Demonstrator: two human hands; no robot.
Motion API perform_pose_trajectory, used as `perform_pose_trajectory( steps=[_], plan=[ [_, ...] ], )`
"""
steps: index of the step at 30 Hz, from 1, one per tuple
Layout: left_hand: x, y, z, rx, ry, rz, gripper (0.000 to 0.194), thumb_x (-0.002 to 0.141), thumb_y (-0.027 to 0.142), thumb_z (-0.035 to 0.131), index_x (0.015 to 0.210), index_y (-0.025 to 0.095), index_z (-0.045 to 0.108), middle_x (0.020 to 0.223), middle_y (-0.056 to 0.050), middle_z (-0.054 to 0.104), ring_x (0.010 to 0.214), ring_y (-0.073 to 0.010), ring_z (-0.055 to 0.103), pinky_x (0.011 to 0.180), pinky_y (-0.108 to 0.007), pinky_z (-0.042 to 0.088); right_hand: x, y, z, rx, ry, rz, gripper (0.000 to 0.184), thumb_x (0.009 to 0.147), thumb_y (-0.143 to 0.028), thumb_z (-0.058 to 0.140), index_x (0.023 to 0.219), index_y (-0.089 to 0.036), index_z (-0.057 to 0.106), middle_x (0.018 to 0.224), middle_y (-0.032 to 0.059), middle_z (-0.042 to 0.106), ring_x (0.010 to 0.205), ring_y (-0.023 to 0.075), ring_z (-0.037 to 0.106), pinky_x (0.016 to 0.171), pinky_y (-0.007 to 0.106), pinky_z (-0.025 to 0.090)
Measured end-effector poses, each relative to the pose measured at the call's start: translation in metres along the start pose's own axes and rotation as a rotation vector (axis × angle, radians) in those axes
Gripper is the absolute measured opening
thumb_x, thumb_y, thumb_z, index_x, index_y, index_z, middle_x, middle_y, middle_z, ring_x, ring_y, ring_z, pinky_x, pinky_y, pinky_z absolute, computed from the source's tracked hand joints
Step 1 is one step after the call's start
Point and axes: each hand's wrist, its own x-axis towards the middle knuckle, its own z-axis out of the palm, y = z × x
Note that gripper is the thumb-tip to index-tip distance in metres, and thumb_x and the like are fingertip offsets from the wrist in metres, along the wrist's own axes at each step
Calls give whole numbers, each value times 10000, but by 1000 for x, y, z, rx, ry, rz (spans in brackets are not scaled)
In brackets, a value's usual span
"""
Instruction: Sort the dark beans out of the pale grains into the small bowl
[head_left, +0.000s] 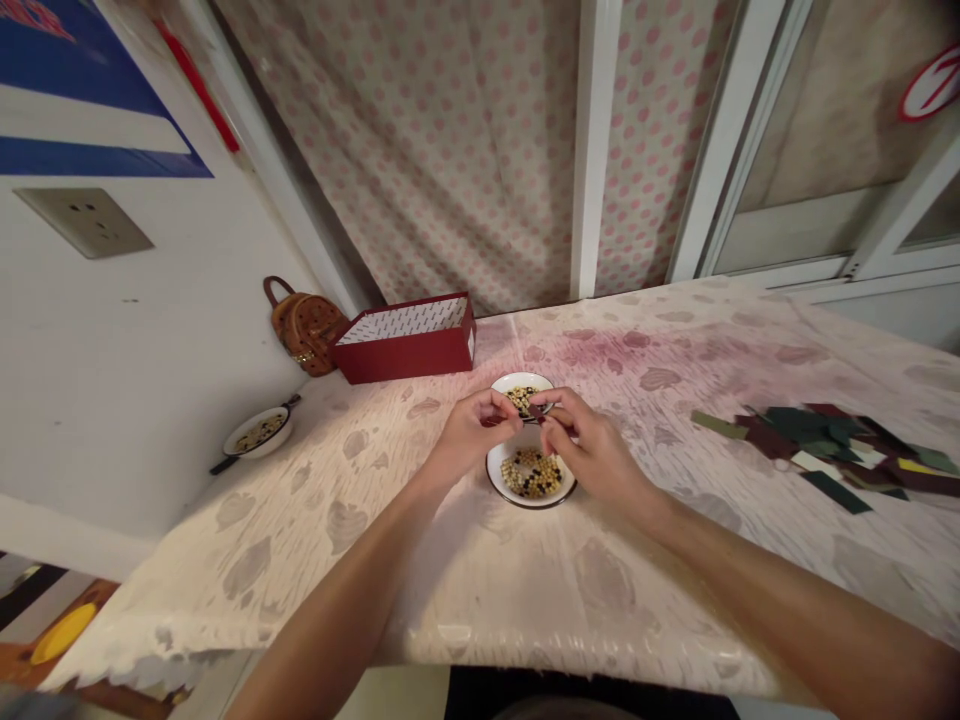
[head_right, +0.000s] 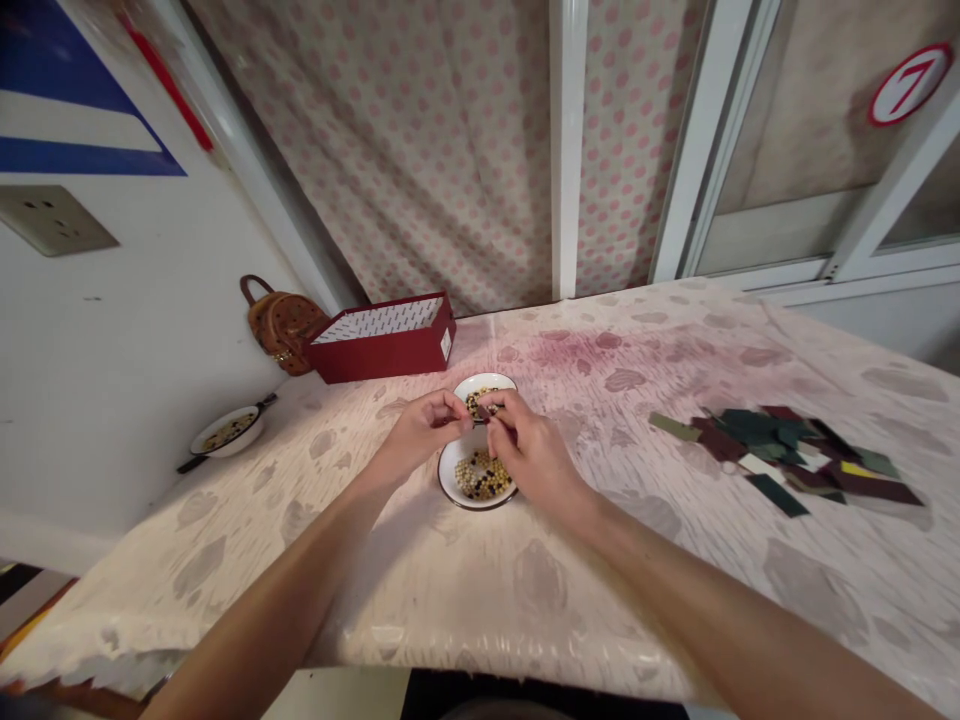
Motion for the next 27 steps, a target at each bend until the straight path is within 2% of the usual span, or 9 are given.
perform_pose_trajectory(
  steps=[4,8,16,27],
  plan=[
    [2,3,2,-201,47,-106,261,692,283,818,800,154,618,797,10,650,754,-107,597,755,-249,447,-1,-2,1,2,-27,-27,252,971,-219,432,1197,-210,542,649,-60,603,609,142,596,654,269,449],
    [1,6,5,-283,57,-180,291,665,280,836,816,155,620,765,24,622,718,-93,564,719,-241,420,-1,-3,1,15,-24,-34,256,972,-223,438,1205,-210,544,666,-54,611,614,142,600,647,269,448],
    [0,5,7,-382,78,-220,323,636,266,882,814,144,641,783,19,620,742,-88,555,733,-241,420,0,-1,1,13,-34,-39,257,979,-227,442,1208,-205,556,682,-48,620,628,140,601,664,270,454],
    [3,4,11,-411,83,-218,332,616,250,893,796,139,636,761,21,630,709,-77,560,728,-231,438,1,-1,0,-1,-25,-16,243,970,-227,433,1182,-207,551,650,-55,612,606,148,602,649,268,450]
  ],
)
